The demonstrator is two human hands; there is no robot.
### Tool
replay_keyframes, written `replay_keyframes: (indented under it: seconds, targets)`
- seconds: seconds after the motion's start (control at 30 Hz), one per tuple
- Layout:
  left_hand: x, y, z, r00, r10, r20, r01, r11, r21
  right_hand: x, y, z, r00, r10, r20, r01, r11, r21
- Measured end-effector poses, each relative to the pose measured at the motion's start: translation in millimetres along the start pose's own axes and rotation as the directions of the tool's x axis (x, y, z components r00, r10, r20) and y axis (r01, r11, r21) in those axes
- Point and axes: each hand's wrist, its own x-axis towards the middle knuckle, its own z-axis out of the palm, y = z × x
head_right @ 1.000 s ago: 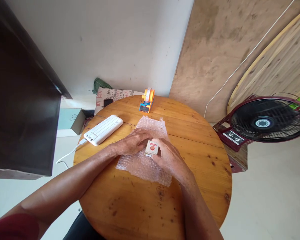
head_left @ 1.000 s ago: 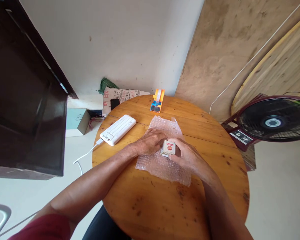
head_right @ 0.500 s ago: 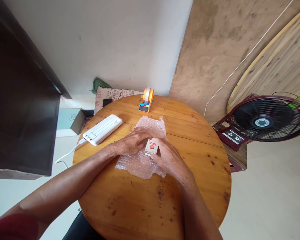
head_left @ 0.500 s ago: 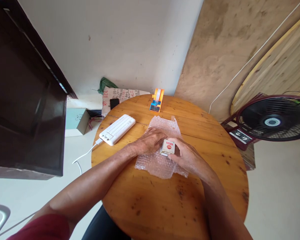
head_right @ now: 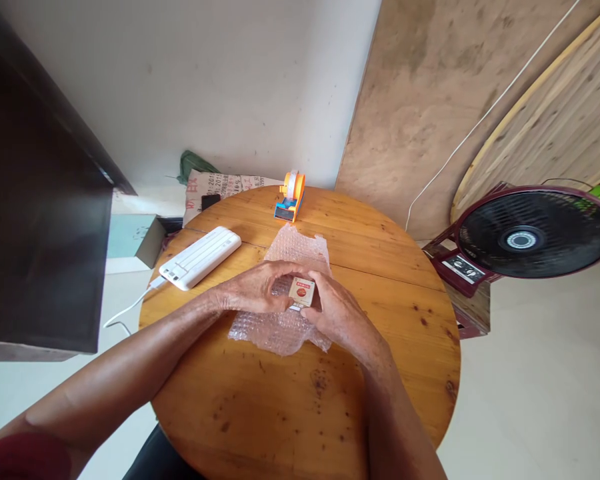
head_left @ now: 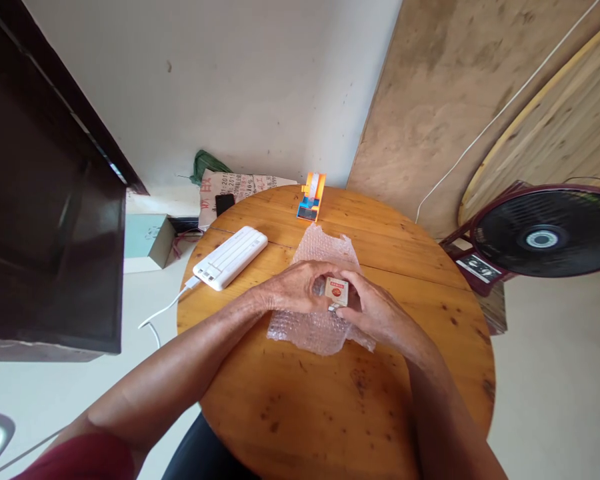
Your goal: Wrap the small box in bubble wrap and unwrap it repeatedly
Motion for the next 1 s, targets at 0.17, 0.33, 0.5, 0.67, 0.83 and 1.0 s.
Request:
replay_keyframes:
  seconds: [0.17, 0.33, 0.5, 0.67, 0.83, 1.0]
  targets:
    - [1, 0, 1, 0.997, 0.061, 0.038, -0.064, 0.995, 0.077, -4, 8, -9, 0.999, 0.007, 0.038, -0.008, 0.999, 0.046]
    - [-1, 0, 0, 0.999, 0.002, 0.034, -0.005, 0.996, 0.090, -14, 7, -23, 0.992, -0.056, 0.114, 0.056, 0.998, 0.003]
    - [-1, -2, 1, 1.000, 0.020, 0.022, -0.022, 0.997, 0.068, -34, -16, -29, 0.972, -0.085, 0.221, 0.101, 0.993, -0.061]
    - [-1, -1, 1, 1.000, 0.003, 0.014, -0.004, 0.997, 0.072, -52, -31, -4, 0.965, -0.118, 0.233, 0.192, 0.924, -0.331]
    - [-1, 0, 1, 1.000, -0.017, 0.024, 0.016, 0.998, 0.054, -55, -24, 20, 0.970, -0.157, 0.187, 0.235, 0.806, -0.544]
    - [-2, 3, -2, 0.991, -0.111, 0.069, 0.109, 0.994, 0.022, -51, -11, 12, 0.977, -0.211, -0.005, 0.191, 0.893, -0.408]
